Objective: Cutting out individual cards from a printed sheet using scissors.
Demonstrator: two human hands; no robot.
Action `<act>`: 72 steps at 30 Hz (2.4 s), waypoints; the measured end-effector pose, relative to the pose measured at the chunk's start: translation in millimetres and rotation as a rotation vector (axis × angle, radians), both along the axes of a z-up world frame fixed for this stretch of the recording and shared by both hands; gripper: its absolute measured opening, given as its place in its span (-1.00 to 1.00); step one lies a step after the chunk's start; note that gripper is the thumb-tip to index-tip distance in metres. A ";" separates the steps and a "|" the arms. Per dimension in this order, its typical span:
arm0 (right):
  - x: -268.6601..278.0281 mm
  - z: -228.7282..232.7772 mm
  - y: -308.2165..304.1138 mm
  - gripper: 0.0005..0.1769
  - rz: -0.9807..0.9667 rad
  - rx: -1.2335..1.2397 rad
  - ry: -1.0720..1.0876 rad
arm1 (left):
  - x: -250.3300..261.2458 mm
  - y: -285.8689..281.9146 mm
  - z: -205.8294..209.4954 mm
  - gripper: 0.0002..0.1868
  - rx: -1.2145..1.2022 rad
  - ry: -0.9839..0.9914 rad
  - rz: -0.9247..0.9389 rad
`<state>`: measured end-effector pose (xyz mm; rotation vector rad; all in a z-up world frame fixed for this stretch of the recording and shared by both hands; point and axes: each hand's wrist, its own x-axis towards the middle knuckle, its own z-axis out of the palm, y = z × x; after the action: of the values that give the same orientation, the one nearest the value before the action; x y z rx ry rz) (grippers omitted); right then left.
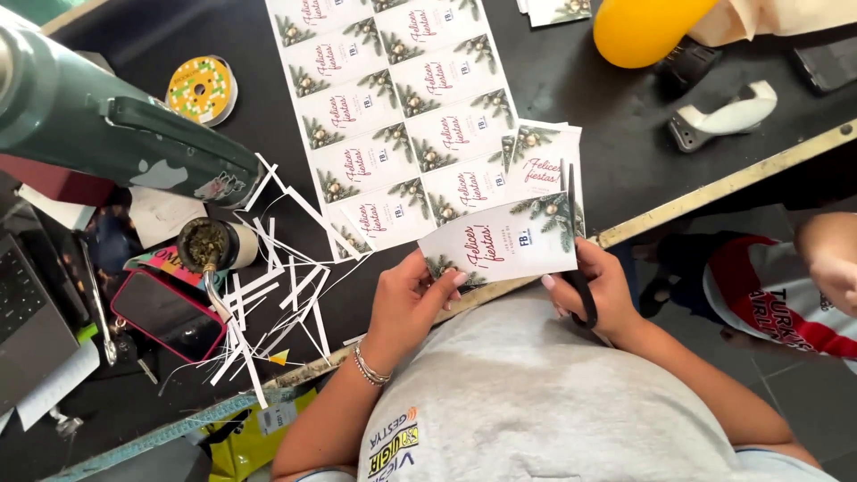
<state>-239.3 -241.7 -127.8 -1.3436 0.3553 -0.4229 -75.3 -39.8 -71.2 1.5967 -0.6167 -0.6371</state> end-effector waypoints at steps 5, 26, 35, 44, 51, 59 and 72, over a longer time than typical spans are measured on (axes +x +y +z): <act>3.5 2.1 2.3 -0.84 -0.023 0.001 0.039 | 8.4 2.8 4.7 -0.79 -0.010 -0.042 -0.015; 20.9 0.1 13.6 -0.85 -0.068 0.047 0.113 | 18.1 7.8 -22.7 -0.82 -0.014 -0.026 -0.006; 15.8 -9.1 14.0 -0.88 -0.063 0.041 0.132 | 19.2 6.5 -54.0 -0.53 -0.198 0.218 0.189; 4.4 -16.0 17.8 -0.79 0.118 0.074 0.154 | 42.3 -5.5 -23.0 -0.61 -0.347 0.136 0.476; 0.4 -16.4 12.2 -0.81 0.209 0.043 0.186 | 33.8 -14.7 6.2 -0.01 -0.377 0.020 0.240; -6.6 -19.0 1.5 -0.78 0.265 0.062 0.169 | 34.6 -11.3 -0.4 -0.22 -0.219 -0.118 0.105; -8.9 -12.6 -0.6 -0.73 0.262 0.038 0.203 | 37.6 -10.8 19.0 -0.21 -0.087 -0.275 0.044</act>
<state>-248.1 -242.2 -140.4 -1.3779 0.3468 -0.0615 -37.7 -50.6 -52.2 1.6235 -0.7985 -0.3553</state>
